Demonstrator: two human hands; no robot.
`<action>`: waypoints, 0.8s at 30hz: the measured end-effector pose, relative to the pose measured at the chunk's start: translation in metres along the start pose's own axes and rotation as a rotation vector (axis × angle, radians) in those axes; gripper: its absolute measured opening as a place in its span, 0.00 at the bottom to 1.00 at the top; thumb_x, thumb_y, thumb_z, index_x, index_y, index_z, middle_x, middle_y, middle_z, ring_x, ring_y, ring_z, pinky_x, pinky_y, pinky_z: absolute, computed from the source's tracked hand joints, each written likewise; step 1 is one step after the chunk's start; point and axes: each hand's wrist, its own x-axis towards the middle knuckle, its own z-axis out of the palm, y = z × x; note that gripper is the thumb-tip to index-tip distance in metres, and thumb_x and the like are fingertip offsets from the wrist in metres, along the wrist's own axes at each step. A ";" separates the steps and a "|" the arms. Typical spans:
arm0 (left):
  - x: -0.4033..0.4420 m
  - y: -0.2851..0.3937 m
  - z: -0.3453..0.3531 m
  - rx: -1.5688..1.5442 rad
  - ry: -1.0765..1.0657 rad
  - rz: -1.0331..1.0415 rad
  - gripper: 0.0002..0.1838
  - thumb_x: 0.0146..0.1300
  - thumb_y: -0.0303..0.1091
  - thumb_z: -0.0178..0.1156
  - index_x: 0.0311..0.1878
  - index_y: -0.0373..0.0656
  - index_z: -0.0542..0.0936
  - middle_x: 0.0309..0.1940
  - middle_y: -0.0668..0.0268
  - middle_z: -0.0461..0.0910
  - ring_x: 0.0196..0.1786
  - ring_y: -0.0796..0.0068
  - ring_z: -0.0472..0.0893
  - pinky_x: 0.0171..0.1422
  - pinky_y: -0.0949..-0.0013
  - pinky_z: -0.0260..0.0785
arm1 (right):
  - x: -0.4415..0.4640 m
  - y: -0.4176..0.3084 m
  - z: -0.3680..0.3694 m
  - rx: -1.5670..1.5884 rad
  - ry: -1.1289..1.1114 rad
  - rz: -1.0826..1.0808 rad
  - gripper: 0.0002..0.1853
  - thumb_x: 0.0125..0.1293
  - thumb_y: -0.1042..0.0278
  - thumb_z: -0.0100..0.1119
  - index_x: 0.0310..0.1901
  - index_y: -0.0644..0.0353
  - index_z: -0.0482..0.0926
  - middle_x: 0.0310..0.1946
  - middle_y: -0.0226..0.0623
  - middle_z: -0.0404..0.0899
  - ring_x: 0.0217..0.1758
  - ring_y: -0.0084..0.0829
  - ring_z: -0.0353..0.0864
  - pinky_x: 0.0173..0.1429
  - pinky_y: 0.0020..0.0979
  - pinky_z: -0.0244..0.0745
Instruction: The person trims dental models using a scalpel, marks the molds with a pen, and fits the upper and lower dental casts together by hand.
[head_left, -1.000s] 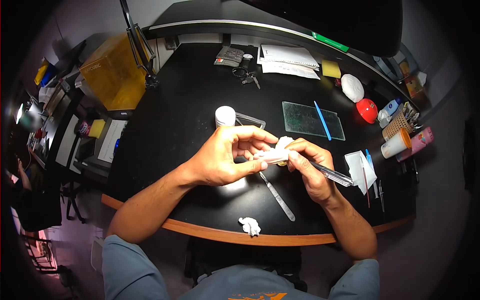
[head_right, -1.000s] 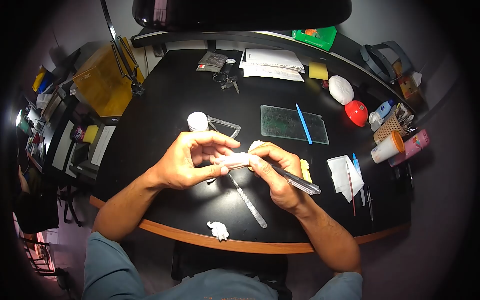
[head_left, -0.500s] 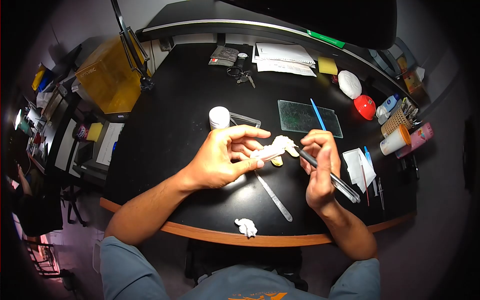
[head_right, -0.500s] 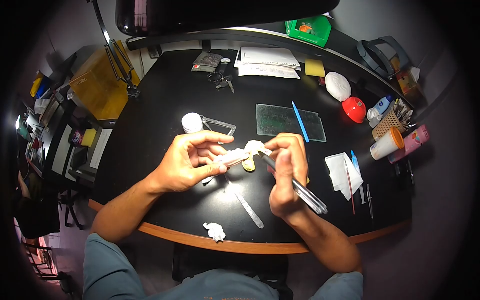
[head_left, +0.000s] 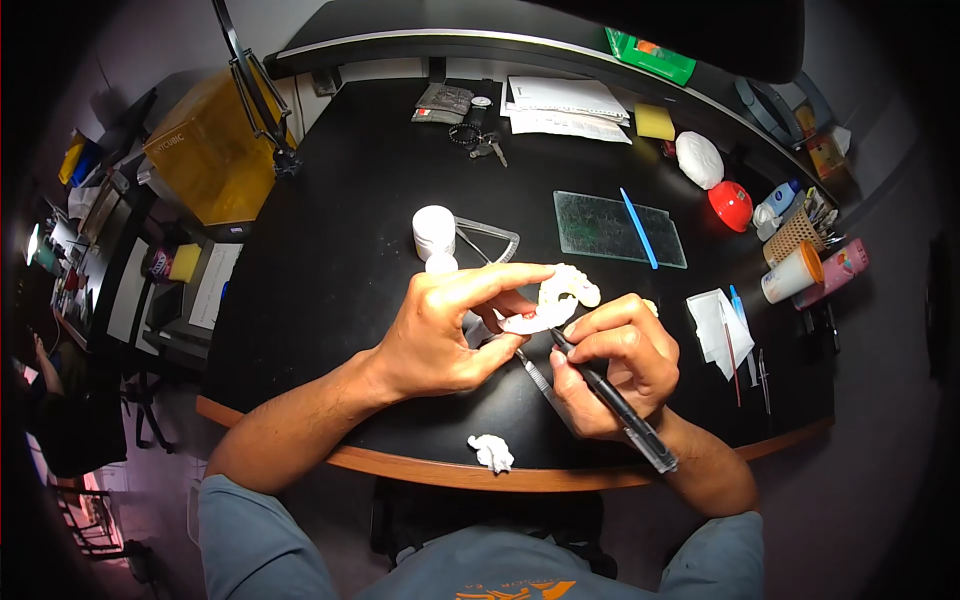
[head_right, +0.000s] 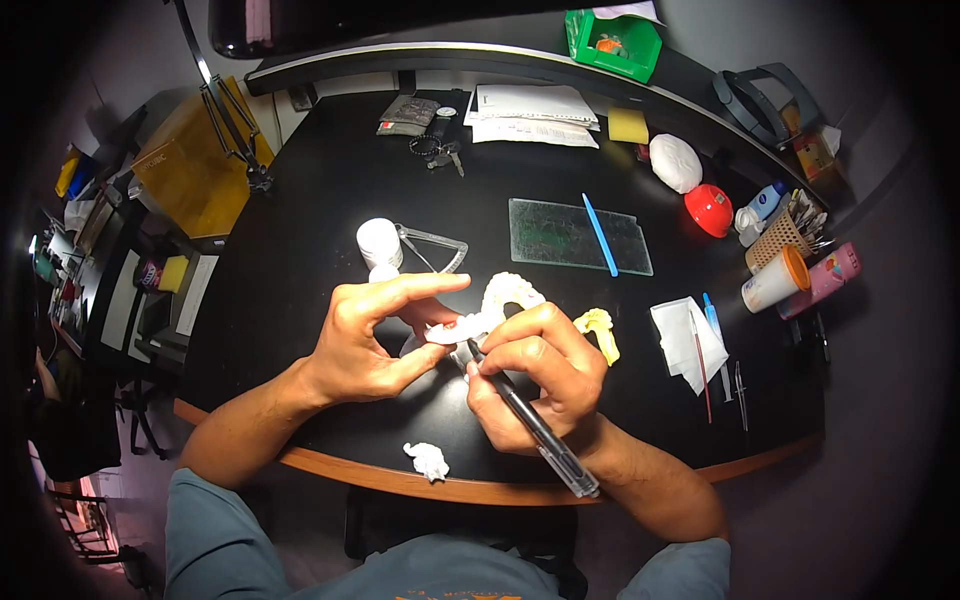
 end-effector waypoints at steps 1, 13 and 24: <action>0.000 0.000 0.001 0.015 0.006 0.023 0.34 0.55 0.18 0.75 0.68 0.35 0.82 0.41 0.57 0.93 0.40 0.72 0.93 0.49 0.72 0.86 | 0.001 -0.001 -0.001 -0.013 -0.007 -0.002 0.12 0.49 0.81 0.73 0.34 0.60 0.80 0.33 0.38 0.82 0.34 0.28 0.81 0.41 0.29 0.74; -0.006 0.005 0.016 -0.007 0.041 0.107 0.34 0.53 0.17 0.73 0.68 0.34 0.83 0.39 0.57 0.93 0.34 0.74 0.92 0.38 0.74 0.87 | -0.006 0.003 0.004 0.137 0.014 0.012 0.12 0.46 0.83 0.69 0.32 0.61 0.77 0.31 0.39 0.77 0.28 0.25 0.75 0.32 0.28 0.72; -0.006 0.004 0.014 -0.007 0.002 0.132 0.38 0.50 0.17 0.74 0.70 0.33 0.82 0.37 0.58 0.92 0.34 0.74 0.91 0.39 0.73 0.86 | -0.007 -0.001 0.003 0.174 0.000 0.056 0.14 0.44 0.85 0.69 0.26 0.60 0.71 0.29 0.38 0.72 0.26 0.22 0.72 0.30 0.26 0.73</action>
